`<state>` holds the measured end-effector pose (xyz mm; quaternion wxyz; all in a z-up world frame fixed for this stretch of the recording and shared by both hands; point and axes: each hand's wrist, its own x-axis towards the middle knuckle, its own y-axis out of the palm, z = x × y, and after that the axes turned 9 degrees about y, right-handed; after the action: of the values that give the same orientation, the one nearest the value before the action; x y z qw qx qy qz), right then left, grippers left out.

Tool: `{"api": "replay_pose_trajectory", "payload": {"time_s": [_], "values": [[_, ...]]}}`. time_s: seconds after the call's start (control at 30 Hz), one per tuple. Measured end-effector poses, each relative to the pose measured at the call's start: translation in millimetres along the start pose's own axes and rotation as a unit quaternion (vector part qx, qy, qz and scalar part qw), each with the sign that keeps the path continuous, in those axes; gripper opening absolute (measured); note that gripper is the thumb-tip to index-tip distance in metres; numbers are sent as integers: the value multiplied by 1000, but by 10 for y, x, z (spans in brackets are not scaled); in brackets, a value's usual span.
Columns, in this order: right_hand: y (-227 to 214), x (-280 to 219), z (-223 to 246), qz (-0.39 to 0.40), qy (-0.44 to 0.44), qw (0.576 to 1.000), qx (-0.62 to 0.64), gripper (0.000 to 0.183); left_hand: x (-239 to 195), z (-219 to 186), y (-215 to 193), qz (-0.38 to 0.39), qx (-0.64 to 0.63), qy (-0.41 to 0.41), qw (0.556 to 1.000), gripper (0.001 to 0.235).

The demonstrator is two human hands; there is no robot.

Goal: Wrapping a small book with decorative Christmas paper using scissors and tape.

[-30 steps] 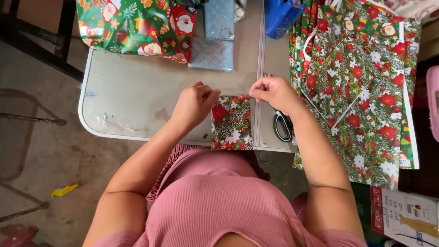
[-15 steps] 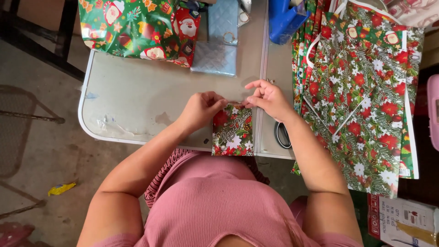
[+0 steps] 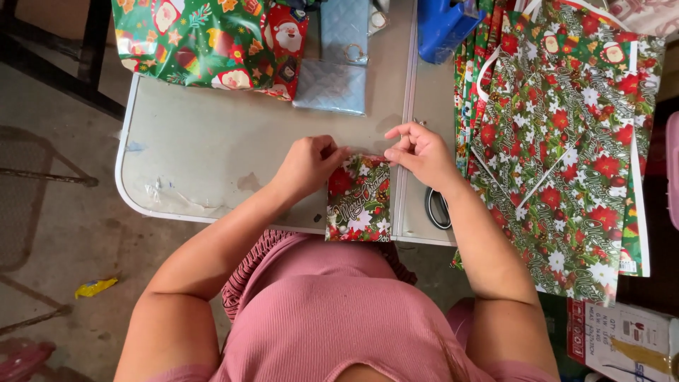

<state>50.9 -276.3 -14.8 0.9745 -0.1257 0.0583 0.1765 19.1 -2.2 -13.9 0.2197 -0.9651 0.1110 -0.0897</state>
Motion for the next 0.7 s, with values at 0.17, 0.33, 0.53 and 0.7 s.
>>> {"api": "replay_pose_trajectory", "payload": {"time_s": [0.17,0.33,0.53,0.7], "values": [[0,30,37,1,22,999,-26,35,27,172,-21,23,21,-1,1000,41],[21,52,38,-4,30,998,-57,34,29,203,-27,32,36,-20,999,42],[17,56,-52,-21,30,996,-80,34,48,249,35,24,111,36,993,33],[19,51,-62,-32,24,995,-95,32,18,291,67,21,150,59,987,36]]}}
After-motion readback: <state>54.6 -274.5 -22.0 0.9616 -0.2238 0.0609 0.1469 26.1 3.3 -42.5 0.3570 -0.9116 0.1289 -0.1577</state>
